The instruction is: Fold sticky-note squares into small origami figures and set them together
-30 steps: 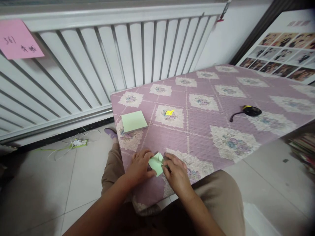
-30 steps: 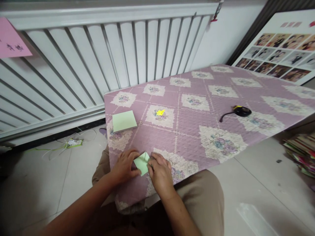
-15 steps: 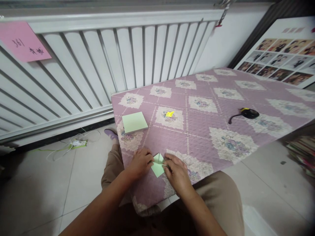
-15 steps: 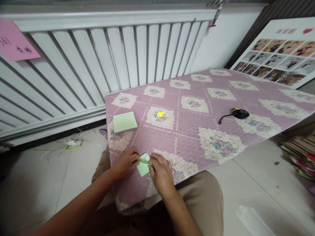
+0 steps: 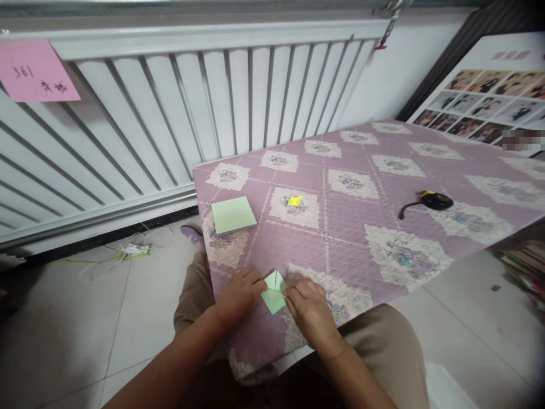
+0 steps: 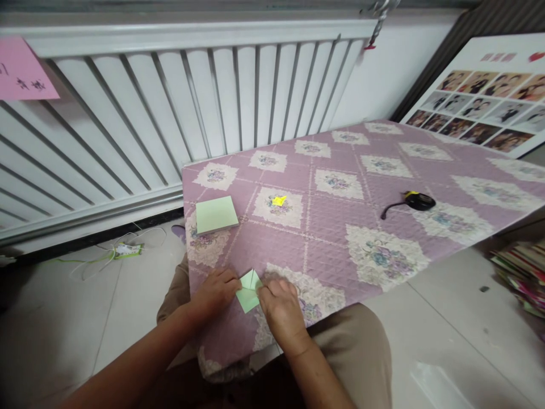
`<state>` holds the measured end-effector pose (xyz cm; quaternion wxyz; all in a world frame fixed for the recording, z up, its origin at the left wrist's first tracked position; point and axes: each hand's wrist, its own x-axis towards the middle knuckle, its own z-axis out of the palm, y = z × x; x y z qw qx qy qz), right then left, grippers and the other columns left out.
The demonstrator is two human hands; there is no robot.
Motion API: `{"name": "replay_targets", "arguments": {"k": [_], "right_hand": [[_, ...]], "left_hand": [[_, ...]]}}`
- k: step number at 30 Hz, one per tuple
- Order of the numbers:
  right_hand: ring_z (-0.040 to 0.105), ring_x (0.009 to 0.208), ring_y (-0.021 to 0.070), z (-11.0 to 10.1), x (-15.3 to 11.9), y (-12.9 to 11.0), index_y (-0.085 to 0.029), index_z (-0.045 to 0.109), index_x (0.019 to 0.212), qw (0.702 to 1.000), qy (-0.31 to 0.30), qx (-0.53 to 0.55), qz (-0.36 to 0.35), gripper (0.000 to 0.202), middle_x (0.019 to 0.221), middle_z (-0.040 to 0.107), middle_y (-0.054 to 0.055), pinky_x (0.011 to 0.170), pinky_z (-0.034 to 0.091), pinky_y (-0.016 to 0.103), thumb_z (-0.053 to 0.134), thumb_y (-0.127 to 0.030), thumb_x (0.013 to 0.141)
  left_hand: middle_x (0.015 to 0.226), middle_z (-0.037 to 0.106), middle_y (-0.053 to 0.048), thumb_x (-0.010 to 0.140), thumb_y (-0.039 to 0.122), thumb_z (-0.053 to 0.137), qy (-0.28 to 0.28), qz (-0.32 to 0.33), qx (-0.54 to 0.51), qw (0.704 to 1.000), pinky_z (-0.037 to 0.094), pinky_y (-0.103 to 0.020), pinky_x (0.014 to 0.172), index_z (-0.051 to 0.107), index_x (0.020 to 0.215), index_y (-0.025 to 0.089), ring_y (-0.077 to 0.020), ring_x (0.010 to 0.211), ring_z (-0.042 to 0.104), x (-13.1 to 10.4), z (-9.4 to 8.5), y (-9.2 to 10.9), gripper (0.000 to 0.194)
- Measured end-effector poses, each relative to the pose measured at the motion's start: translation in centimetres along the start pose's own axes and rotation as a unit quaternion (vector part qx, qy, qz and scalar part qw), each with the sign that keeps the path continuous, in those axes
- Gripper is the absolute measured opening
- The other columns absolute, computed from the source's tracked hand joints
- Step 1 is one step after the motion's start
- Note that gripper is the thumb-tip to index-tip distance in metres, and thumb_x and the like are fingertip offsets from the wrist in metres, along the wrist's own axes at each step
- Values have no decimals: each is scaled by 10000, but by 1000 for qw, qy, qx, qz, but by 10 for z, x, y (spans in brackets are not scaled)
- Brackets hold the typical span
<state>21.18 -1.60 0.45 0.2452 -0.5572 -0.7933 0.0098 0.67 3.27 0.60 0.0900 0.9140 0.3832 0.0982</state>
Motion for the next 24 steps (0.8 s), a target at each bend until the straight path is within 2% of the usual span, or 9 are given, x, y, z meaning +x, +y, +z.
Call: {"name": "replay_targets", "arguments": {"k": [5, 10, 18, 24], "right_hand": [[474, 741, 184, 2, -1, 5, -209, 615, 762, 999, -10, -22, -33, 211, 724, 557, 28, 712, 333, 331, 480, -215, 925], [490, 760, 183, 0, -1, 9, -209, 623, 828, 996, -41, -34, -66, 207, 761, 571, 32, 726, 383, 323, 447, -190, 936], [524, 797, 189, -6, -1, 8, -205, 632, 904, 995, -52, -18, -89, 168, 812, 606, 29, 749, 445, 316, 487, -120, 902], [554, 823, 186, -5, -7, 10, -218, 644, 990, 995, -47, -6, -90, 221, 908, 650, 34, 772, 464, 319, 460, -124, 911]], "left_hand": [[949, 582, -13, 950, 184, 441, -7, 6, -10, 1000, 359, -318, 806, 615, 938, 210, -184, 895, 479, -1, 3, -4, 176], [946, 583, -9, 958, 202, 434, -20, 24, 18, 999, 358, -318, 817, 608, 915, 204, -190, 895, 483, -2, -3, -4, 179], [959, 588, -8, 958, 207, 449, -27, 44, 46, 998, 354, -330, 818, 598, 934, 218, -189, 903, 487, -6, -7, -2, 152], [949, 589, -16, 952, 220, 472, -20, 49, 61, 997, 363, -332, 797, 597, 983, 222, -191, 889, 487, -10, -5, -3, 129]]}}
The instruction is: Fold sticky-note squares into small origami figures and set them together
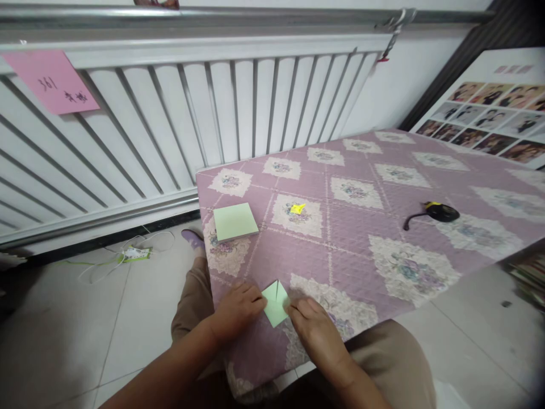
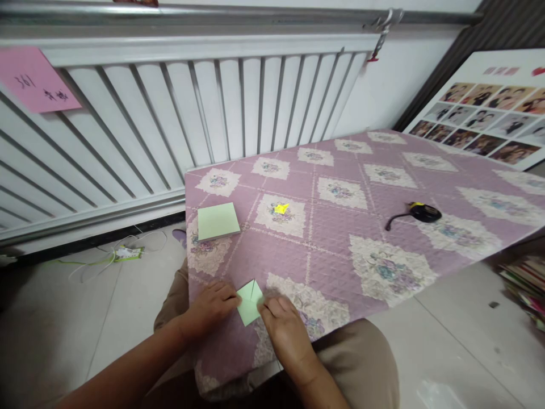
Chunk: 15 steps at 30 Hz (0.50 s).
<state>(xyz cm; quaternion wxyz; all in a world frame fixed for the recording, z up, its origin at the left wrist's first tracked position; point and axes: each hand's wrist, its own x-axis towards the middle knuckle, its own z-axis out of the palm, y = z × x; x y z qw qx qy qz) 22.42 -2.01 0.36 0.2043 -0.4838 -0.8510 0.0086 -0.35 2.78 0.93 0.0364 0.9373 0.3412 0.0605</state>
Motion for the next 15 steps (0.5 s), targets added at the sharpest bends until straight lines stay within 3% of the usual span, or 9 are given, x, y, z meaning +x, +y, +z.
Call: {"name": "replay_targets", "arguments": {"k": [8, 15], "right_hand": [[579, 937, 211, 4, -14, -6, -239, 619, 1127, 999, 7, -20, 26, 307, 1027, 657, 53, 845, 461, 365, 452, -118, 900], [578, 1003, 228, 11, -22, -13, -244, 584, 1179, 997, 47, -34, 57, 378, 1075, 654, 64, 872, 456, 406, 438, -84, 869]], "left_hand": [[1067, 583, -57, 964, 215, 432, 9, 1, 18, 1000, 371, -355, 855, 540, 1161, 210, -209, 973, 503, -9, -2, 8, 224], [1194, 531, -78, 962, 284, 442, -12, -15, 31, 999, 348, -400, 895, 462, 1293, 322, -246, 1091, 473, -17, -1, 21, 334]]}}
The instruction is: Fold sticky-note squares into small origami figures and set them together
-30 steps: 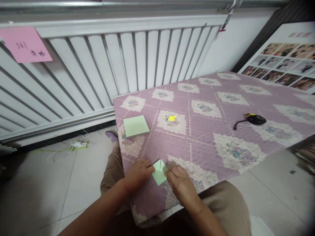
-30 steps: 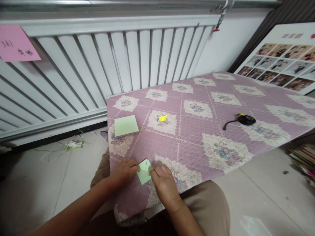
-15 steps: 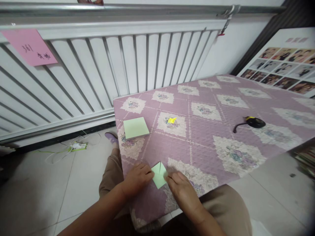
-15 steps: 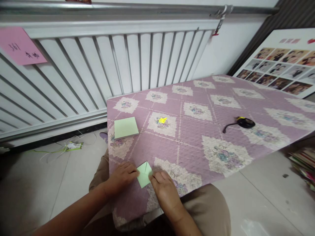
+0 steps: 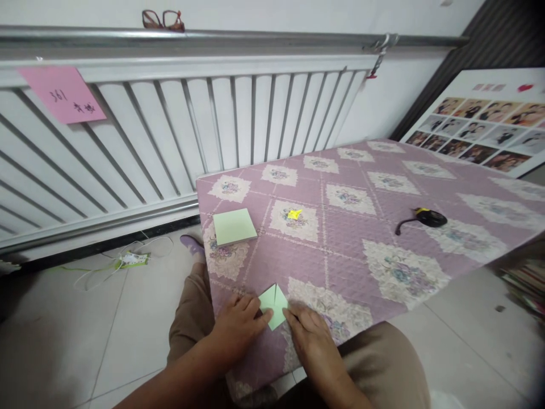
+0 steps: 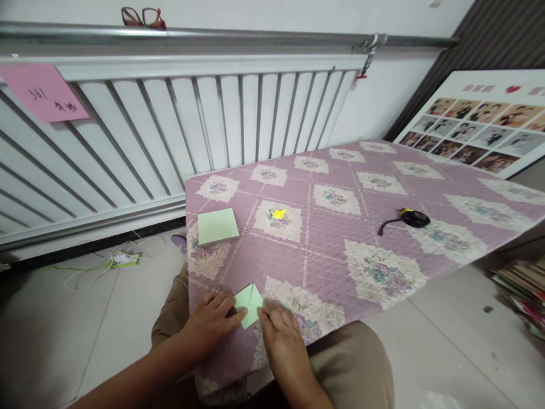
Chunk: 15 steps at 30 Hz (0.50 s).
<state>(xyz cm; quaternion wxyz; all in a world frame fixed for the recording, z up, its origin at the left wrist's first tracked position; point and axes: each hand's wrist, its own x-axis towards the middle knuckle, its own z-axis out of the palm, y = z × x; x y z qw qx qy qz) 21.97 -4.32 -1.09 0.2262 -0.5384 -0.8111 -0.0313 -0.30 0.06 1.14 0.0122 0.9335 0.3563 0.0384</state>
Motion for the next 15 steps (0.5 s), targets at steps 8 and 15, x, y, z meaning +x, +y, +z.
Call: {"name": "replay_targets", "arguments": {"k": [8, 15], "right_hand": [[600, 985, 239, -3, 9, -25, -239, 605, 1128, 1000, 16, 4, 0, 288, 1057, 670, 54, 920, 421, 446, 477, -157, 884], [609, 1014, 240, 5, -3, -19, -241, 615, 1113, 1000, 23, 12, 2, 285, 1088, 678, 36, 914, 441, 445, 439, -174, 899]], "left_hand": [[1169, 542, -88, 963, 311, 430, 5, 1, 16, 1000, 346, -414, 900, 467, 1299, 311, -248, 1074, 482, 1, -4, 4, 338], [1271, 505, -81, 944, 336, 474, 2, 0, -7, 1000, 338, -414, 943, 460, 1317, 373, -249, 1131, 463, -5, -5, 2, 375]]}}
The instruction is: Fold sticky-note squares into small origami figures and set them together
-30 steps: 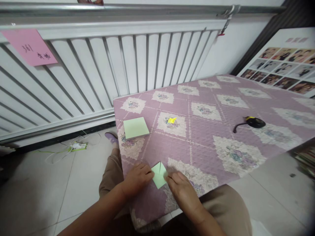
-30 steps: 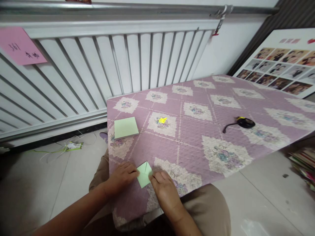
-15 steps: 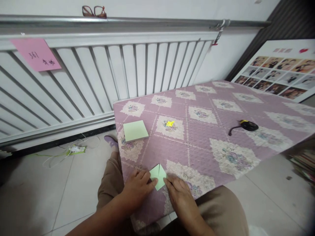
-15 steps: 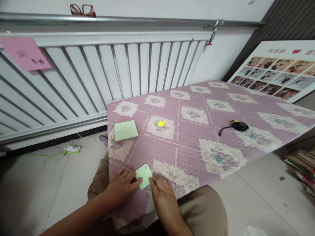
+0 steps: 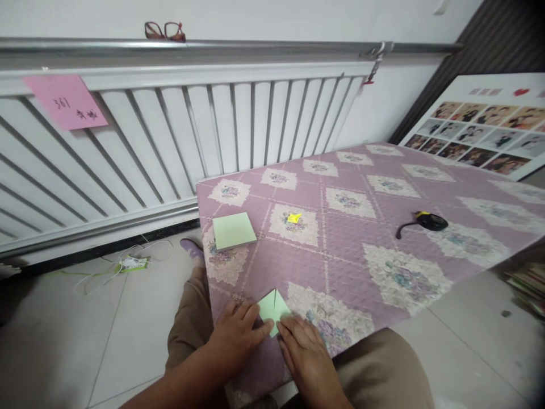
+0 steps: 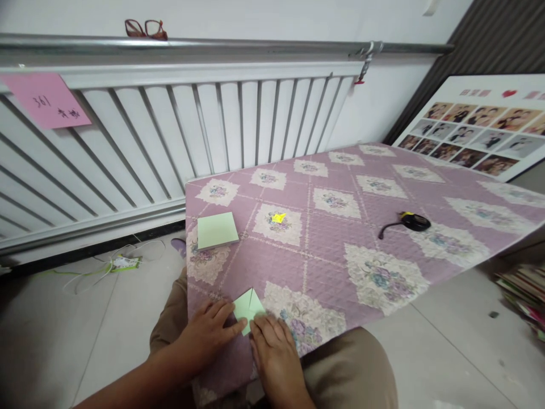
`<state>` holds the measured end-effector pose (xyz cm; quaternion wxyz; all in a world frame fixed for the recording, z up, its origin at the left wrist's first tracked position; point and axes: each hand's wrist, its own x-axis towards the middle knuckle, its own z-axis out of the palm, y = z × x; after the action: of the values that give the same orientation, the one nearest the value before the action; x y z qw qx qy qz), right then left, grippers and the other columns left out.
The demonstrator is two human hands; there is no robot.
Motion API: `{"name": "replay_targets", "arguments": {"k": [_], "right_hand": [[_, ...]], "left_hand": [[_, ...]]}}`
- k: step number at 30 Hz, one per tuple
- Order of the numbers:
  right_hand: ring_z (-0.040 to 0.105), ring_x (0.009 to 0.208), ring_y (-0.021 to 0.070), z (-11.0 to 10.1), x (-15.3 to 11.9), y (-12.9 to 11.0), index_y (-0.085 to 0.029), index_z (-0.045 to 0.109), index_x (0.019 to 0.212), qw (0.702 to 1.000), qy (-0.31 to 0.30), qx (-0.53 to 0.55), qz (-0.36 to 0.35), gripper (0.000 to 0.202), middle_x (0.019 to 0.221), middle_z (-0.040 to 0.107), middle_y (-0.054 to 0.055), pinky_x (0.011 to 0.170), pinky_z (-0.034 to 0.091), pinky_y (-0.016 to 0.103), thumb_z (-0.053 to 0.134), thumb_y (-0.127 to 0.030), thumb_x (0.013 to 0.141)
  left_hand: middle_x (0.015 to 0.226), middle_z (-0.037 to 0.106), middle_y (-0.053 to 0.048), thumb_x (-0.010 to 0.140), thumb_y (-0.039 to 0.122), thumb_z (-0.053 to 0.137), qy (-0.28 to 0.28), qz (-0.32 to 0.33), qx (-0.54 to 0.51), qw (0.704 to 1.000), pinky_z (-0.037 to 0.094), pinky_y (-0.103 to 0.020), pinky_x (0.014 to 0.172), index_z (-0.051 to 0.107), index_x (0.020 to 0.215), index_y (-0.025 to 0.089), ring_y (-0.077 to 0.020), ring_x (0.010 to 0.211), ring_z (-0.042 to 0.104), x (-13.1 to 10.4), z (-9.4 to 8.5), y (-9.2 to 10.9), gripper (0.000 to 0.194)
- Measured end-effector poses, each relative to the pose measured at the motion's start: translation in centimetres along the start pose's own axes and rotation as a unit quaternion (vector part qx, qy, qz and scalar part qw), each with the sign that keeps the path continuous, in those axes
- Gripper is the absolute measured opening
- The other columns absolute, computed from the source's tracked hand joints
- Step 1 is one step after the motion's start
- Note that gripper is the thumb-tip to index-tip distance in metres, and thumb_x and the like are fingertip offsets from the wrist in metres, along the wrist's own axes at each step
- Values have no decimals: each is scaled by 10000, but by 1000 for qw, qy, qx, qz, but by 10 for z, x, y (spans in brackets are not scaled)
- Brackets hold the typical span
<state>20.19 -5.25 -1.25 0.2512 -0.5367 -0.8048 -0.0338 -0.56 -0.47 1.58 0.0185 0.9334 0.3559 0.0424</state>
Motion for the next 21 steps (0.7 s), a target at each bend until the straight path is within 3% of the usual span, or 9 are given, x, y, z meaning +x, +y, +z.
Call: {"name": "replay_targets", "arguments": {"k": [4, 10, 16, 21], "right_hand": [[614, 1006, 244, 0, -3, 2, -245, 619, 1091, 1000, 16, -1, 5, 276, 1084, 680, 43, 900, 441, 434, 414, -194, 913], [618, 823, 214, -6, 12, 0, -254, 634, 938, 998, 6, 36, 47, 197, 900, 679, 33, 775, 458, 378, 445, -207, 910], [558, 710, 204, -5, 24, -3, -237, 561, 692, 994, 7, 34, 99, 193, 737, 609, 28, 666, 422, 347, 505, -227, 876], [548, 654, 178, -10, 37, 5, -235, 528, 669, 989, -5, 89, 114, 202, 669, 575, 14, 611, 422, 304, 488, -230, 867]], "left_hand": [[1351, 460, -82, 947, 360, 464, -8, -7, -9, 1000, 321, -448, 984, 459, 1316, 389, -268, 1211, 424, -6, 4, 1, 371], [1448, 380, -68, 934, 288, 490, -4, -42, -13, 999, 336, -471, 1005, 394, 1362, 417, -283, 1290, 363, -15, 15, 6, 458], [1456, 368, -83, 910, 270, 527, -49, -84, -29, 995, 346, -513, 1007, 387, 1371, 429, -316, 1299, 354, -11, 16, 15, 507], [1469, 328, -126, 910, 316, 522, -63, -90, -49, 993, 330, -587, 990, 350, 1391, 429, -369, 1312, 326, -8, 16, 21, 523]]}}
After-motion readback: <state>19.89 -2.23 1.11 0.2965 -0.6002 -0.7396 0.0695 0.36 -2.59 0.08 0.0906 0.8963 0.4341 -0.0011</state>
